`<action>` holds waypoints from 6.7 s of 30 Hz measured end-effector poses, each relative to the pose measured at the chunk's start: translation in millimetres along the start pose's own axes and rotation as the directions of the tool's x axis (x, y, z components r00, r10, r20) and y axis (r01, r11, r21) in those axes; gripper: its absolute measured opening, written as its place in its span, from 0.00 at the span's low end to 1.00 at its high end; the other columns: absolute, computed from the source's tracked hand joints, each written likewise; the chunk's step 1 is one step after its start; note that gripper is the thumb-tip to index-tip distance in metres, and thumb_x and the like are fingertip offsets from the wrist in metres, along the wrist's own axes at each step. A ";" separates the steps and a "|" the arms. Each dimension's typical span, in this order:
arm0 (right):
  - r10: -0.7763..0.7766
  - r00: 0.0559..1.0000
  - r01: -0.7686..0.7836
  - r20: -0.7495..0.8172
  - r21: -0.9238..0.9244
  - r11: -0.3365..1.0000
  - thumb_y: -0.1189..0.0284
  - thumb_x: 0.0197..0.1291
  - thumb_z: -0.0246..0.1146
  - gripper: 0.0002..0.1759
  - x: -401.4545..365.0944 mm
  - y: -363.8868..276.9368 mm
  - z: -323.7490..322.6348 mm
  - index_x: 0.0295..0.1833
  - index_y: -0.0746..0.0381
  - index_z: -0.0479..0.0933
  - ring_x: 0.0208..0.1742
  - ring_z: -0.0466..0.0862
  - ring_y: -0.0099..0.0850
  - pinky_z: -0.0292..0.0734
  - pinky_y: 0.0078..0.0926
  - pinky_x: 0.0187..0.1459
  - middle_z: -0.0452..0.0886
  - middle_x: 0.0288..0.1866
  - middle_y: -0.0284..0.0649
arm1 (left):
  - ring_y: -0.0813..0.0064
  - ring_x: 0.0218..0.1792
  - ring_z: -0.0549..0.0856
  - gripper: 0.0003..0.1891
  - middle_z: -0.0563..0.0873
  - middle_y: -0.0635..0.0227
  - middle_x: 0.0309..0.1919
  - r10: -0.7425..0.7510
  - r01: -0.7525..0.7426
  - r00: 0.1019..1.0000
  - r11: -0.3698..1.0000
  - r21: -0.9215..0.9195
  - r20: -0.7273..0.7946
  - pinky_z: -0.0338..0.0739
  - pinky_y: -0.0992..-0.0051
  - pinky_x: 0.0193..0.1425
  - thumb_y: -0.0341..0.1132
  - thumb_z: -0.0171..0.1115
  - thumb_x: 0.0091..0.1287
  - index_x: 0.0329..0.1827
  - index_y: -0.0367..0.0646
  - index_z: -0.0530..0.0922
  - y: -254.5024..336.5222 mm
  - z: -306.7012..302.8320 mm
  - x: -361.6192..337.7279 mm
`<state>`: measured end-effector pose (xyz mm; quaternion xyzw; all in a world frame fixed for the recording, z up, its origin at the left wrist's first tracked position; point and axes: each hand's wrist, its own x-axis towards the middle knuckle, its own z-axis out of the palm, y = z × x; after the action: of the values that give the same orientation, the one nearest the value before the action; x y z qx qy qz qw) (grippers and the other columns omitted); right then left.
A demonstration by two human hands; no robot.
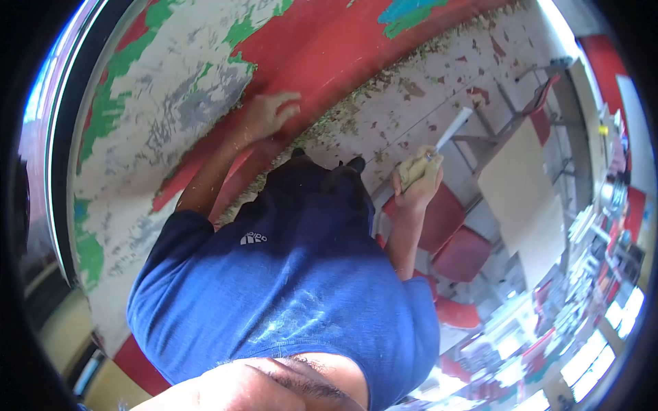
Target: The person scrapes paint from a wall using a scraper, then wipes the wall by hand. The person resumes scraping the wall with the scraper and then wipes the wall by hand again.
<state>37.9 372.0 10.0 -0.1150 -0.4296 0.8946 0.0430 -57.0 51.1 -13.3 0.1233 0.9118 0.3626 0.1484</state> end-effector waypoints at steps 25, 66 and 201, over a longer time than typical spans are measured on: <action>0.084 0.996 -0.075 0.027 -0.241 0.968 0.44 0.70 0.37 0.26 19.8 -60.2 -7.8 0.41 0.55 0.67 0.06 0.56 0.24 0.50 0.20 0.08 0.62 0.14 0.34 | 0.74 0.34 0.83 0.01 0.83 0.64 0.31 -0.539 -0.624 0.781 -0.655 -0.426 -0.315 0.83 0.74 0.38 0.26 0.59 0.64 0.35 0.39 0.77 15.4 26.0 43.8; 0.293 0.814 -0.176 0.502 -0.266 0.948 0.77 0.65 0.51 0.20 16.9 144.1 151.1 0.62 0.65 0.66 0.26 0.75 0.22 0.72 0.23 0.31 0.75 0.29 0.40 | 0.71 0.34 0.81 0.25 0.77 0.67 0.30 -0.471 -0.035 0.832 0.480 -0.876 -0.292 0.80 0.67 0.45 0.49 0.38 0.76 0.53 0.33 0.72 68.9 -15.9 -16.1; 0.104 0.951 -0.018 0.290 -0.286 0.958 0.75 0.61 0.52 0.12 2.4 191.4 169.1 0.50 0.66 0.72 0.38 0.80 0.57 0.76 0.42 0.35 0.76 0.34 0.59 | 0.74 0.22 0.72 0.17 0.65 0.72 0.18 -0.588 0.298 0.779 0.653 -0.696 -0.218 0.73 0.68 0.28 0.42 0.44 0.75 0.30 0.40 0.69 48.0 -25.2 5.0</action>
<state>-1.3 124.0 -37.2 0.0047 -0.5493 0.8329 -0.0678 -65.0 70.9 36.7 -0.2481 0.7477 0.6126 0.0643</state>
